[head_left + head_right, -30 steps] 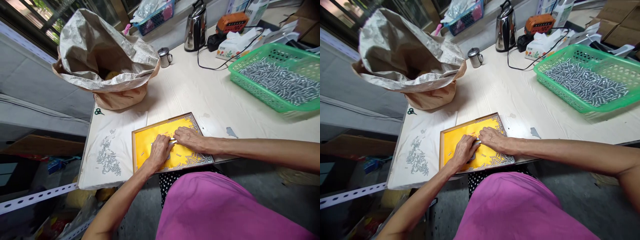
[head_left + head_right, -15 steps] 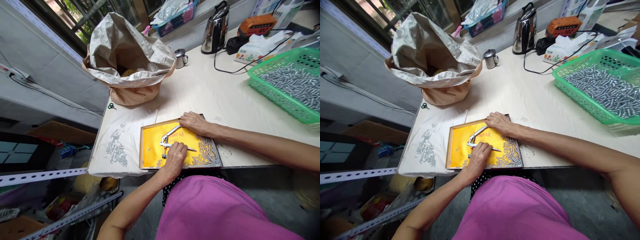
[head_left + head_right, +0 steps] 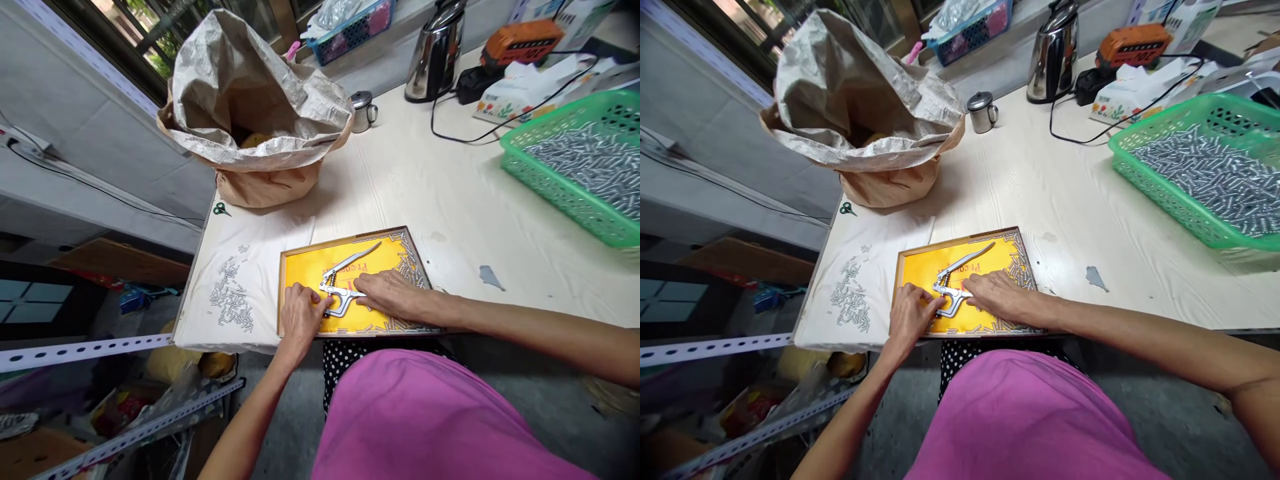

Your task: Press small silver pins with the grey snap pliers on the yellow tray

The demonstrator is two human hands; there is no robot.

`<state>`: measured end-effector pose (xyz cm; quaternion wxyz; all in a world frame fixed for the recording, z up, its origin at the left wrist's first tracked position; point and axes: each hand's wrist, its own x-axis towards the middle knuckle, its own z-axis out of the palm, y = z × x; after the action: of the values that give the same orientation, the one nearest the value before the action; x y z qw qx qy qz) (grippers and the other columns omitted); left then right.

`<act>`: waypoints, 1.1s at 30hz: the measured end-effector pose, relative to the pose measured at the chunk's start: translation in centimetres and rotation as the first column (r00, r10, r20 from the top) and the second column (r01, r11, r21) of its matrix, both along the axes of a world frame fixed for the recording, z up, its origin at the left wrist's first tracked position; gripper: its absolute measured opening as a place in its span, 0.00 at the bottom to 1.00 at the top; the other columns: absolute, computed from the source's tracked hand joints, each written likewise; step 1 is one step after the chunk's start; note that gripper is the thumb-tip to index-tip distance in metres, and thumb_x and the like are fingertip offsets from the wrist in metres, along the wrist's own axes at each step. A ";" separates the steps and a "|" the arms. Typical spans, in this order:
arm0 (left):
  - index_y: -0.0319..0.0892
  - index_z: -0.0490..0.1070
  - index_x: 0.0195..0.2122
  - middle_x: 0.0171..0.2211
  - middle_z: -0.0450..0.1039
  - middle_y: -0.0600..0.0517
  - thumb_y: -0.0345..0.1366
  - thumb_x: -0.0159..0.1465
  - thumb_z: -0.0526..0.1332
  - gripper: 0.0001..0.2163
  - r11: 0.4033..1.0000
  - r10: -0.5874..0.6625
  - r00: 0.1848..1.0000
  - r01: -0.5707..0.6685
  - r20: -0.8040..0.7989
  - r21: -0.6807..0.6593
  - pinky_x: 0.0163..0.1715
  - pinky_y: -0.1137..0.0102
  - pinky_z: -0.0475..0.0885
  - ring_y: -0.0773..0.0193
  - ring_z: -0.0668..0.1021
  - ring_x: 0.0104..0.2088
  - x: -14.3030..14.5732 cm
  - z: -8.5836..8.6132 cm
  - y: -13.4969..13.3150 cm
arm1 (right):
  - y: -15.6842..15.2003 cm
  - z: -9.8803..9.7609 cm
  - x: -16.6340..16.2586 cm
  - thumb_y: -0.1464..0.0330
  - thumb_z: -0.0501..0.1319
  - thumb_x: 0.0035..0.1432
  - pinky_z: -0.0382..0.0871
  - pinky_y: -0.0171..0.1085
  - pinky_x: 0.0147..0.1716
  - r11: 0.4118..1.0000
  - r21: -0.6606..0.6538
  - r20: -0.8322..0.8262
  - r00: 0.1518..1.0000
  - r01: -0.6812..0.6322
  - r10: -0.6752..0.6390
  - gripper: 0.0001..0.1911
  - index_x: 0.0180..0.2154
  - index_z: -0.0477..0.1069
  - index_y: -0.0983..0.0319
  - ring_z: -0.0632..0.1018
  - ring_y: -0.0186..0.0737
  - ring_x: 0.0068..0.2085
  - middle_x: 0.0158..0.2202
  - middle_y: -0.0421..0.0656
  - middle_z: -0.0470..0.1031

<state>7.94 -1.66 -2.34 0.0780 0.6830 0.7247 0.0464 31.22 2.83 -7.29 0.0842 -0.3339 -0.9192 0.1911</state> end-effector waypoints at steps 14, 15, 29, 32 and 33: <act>0.40 0.76 0.32 0.37 0.75 0.46 0.32 0.63 0.61 0.05 0.992 -0.115 0.992 0.118 0.057 -0.046 0.45 0.62 0.71 0.56 0.76 0.42 -4.1 0.6 1.5 | 0.6 -0.2 0.2 0.64 0.50 0.70 0.49 0.38 0.26 0.999 -0.037 -0.003 1.000 -0.014 0.014 0.10 0.39 0.66 0.60 0.71 0.38 0.30 0.36 0.44 0.75; 0.40 0.76 0.33 0.36 0.75 0.46 0.30 0.63 0.60 0.05 0.993 -0.099 0.993 0.103 0.069 -0.057 0.46 0.62 0.71 0.56 0.76 0.42 -4.2 0.5 1.1 | 0.5 -0.2 0.3 0.64 0.49 0.70 0.49 0.38 0.26 0.999 -0.045 -0.015 1.000 -0.012 0.011 0.11 0.37 0.66 0.60 0.71 0.38 0.30 0.36 0.44 0.75; 0.40 0.78 0.40 0.45 0.76 0.43 0.36 0.70 0.52 0.14 0.920 0.383 0.889 -0.391 -0.251 0.019 0.46 0.67 0.68 0.55 0.75 0.50 -15.3 2.6 2.8 | 0.6 -2.1 1.1 0.57 0.48 0.68 0.55 0.40 0.27 0.983 -0.118 -0.102 0.983 0.141 -0.153 0.14 0.31 0.58 0.55 0.73 0.42 0.28 0.28 0.41 0.72; 0.38 0.78 0.39 0.48 0.75 0.39 0.40 0.69 0.54 0.15 0.862 0.481 0.819 -0.508 -0.313 -0.003 0.44 0.65 0.68 0.51 0.75 0.51 -18.6 1.9 4.1 | 0.5 -2.4 0.8 0.56 0.47 0.68 0.55 0.40 0.27 0.983 -0.103 -0.082 0.983 0.153 -0.162 0.15 0.31 0.58 0.55 0.74 0.42 0.28 0.29 0.42 0.72; 0.37 0.78 0.38 0.48 0.75 0.38 0.42 0.68 0.55 0.15 0.853 0.492 0.812 -0.522 -0.314 -0.012 0.43 0.65 0.68 0.50 0.75 0.50 -19.2 1.6 4.3 | 0.5 -2.5 0.8 0.56 0.47 0.68 0.56 0.40 0.27 0.983 -0.101 -0.071 0.984 0.153 -0.161 0.15 0.31 0.58 0.55 0.74 0.42 0.28 0.29 0.42 0.72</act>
<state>-11.22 2.68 -0.79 -0.0147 0.4592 0.8851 -0.0737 31.99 3.35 -9.79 0.1192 -0.4012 -0.8758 0.2403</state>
